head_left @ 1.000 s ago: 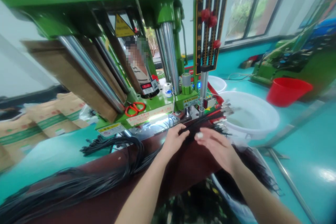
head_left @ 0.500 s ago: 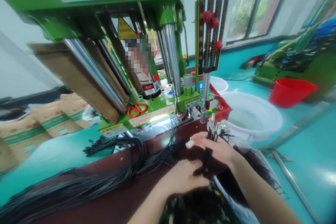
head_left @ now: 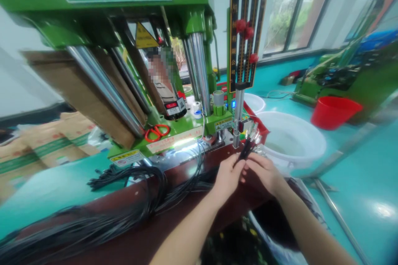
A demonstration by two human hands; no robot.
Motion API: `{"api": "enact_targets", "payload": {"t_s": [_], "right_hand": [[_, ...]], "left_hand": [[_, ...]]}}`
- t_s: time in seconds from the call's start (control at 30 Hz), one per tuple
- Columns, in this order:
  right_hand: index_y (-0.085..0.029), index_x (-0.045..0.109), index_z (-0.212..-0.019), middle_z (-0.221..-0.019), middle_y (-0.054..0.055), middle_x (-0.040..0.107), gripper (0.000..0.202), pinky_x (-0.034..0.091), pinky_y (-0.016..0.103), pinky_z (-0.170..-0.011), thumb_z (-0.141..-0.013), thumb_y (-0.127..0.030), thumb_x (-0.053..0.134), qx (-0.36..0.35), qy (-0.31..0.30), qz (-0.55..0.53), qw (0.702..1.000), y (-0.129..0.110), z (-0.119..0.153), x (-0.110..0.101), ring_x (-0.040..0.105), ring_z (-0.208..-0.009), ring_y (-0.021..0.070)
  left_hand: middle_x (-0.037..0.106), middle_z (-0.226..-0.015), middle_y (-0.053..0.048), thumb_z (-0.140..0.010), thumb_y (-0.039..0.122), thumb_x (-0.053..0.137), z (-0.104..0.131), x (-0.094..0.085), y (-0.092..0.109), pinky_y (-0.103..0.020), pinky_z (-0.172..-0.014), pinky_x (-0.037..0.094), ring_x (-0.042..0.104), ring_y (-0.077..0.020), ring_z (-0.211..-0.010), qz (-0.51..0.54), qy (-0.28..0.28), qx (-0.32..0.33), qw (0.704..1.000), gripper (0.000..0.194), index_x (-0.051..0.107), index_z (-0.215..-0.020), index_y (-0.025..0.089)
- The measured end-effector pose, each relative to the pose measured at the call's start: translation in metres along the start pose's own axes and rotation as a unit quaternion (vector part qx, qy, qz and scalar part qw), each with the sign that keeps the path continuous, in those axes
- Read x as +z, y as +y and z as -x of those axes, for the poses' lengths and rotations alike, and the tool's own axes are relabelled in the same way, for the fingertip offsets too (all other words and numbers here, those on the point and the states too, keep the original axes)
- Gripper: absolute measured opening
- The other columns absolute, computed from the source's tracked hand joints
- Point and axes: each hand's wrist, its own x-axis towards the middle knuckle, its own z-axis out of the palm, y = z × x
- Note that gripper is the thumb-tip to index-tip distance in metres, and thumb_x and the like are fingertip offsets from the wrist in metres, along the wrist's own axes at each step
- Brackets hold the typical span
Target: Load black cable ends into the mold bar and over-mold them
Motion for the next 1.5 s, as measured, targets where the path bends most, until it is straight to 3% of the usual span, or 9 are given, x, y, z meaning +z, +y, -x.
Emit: {"api": "enact_targets", "payload": {"t_s": [0.17,0.47,0.67,0.73,0.8,0.9,1.23,1.37,1.5], "right_hand": [[-0.021,0.065,-0.087,-0.082,0.002,0.065,0.015,0.047,0.031,-0.074,-0.076,-0.031,0.062,-0.033,0.077,0.034,0.996,0.003,-0.002,-0.004,0.059,-0.077,0.0171],[-0.021,0.055,-0.104,-0.095,0.007,0.064,0.036,0.045,0.041,-0.086,-0.069,-0.025,0.062,-0.033,0.081,0.019,0.996,0.017,-0.009,-0.017,0.061,-0.087,0.0210],[-0.017,0.037,-0.129,-0.124,0.015,0.049,0.072,0.036,0.051,-0.095,-0.065,-0.037,0.063,-0.139,0.412,0.247,0.866,-0.001,-0.016,-0.068,0.048,-0.113,0.0298],[-0.020,0.049,-0.121,-0.120,0.011,0.055,0.053,0.034,0.048,-0.099,-0.072,-0.036,0.060,-0.157,0.342,0.188,0.907,-0.014,-0.011,-0.057,0.050,-0.111,0.0266],[-0.020,0.058,-0.111,-0.109,0.010,0.062,0.037,0.037,0.047,-0.097,-0.077,-0.035,0.058,-0.083,0.131,0.090,0.984,-0.023,-0.003,-0.030,0.056,-0.104,0.0254],[-0.022,0.055,-0.117,-0.106,0.010,0.065,0.040,0.041,0.047,-0.092,-0.078,-0.031,0.060,0.015,-0.079,-0.064,0.995,-0.023,0.007,0.017,0.058,-0.100,0.0250],[-0.019,0.068,-0.094,-0.100,0.008,0.067,0.028,0.046,0.037,-0.086,-0.083,-0.039,0.053,0.095,-0.253,0.010,0.963,0.023,0.055,0.069,0.061,-0.093,0.0204],[-0.020,0.059,-0.114,-0.090,0.009,0.069,0.043,0.052,0.034,-0.057,-0.082,-0.047,0.051,0.235,-0.243,0.001,0.941,0.046,0.070,0.067,0.065,-0.060,0.0184],[-0.025,0.050,-0.124,-0.119,0.009,0.059,0.047,0.046,0.040,-0.088,-0.080,-0.042,0.054,0.176,-0.173,-0.138,0.959,0.030,0.044,0.048,0.059,-0.102,0.0225]], "left_hand": [[0.055,-0.068,-0.001,-0.086,0.036,0.040,0.001,-0.002,-0.005,-0.023,-0.051,0.044,0.053,-0.0125,-0.058,-0.139,0.054,0.051,0.988,0.023,0.054,-0.081,0.018],[0.046,-0.055,0.004,-0.085,0.035,0.043,-0.004,-0.019,0.010,-0.020,-0.049,0.038,0.045,-0.0069,-0.047,-0.007,0.112,0.026,0.993,0.023,0.046,-0.070,0.017],[0.044,-0.054,0.007,-0.075,0.036,0.060,0.008,-0.043,0.036,-0.016,-0.035,0.024,0.035,-0.0041,-0.038,0.215,-0.029,-0.071,0.974,0.025,0.043,-0.074,0.018],[0.046,-0.051,0.006,-0.074,0.036,0.060,0.015,-0.042,0.036,-0.016,-0.034,0.025,0.037,-0.0041,-0.037,0.196,-0.062,-0.080,0.975,0.025,0.045,-0.074,0.017],[0.048,-0.049,0.005,-0.075,0.037,0.059,0.023,-0.036,0.033,-0.015,-0.033,0.024,0.037,-0.0038,-0.035,0.159,-0.078,-0.089,0.980,0.024,0.047,-0.075,0.016],[0.049,-0.048,0.005,-0.075,0.037,0.058,0.041,-0.027,0.022,-0.015,-0.032,0.025,0.038,-0.0037,-0.034,0.101,-0.098,-0.127,0.982,0.024,0.048,-0.074,0.015],[0.056,-0.054,0.000,-0.072,0.032,0.057,0.131,-0.046,-0.029,-0.019,-0.043,0.039,0.049,-0.0068,-0.041,0.065,-0.196,-0.304,0.930,0.021,0.053,-0.072,0.012],[0.055,-0.056,-0.001,-0.070,0.041,0.059,0.130,-0.025,-0.034,-0.018,-0.042,0.037,0.049,-0.0068,-0.042,0.183,-0.108,-0.265,0.941,0.031,0.054,-0.072,0.011],[0.043,-0.043,0.006,-0.064,0.048,0.065,0.115,-0.011,-0.031,-0.016,-0.032,0.018,0.030,-0.0026,-0.031,0.228,-0.076,-0.294,0.925,0.038,0.052,-0.074,0.013]]}}
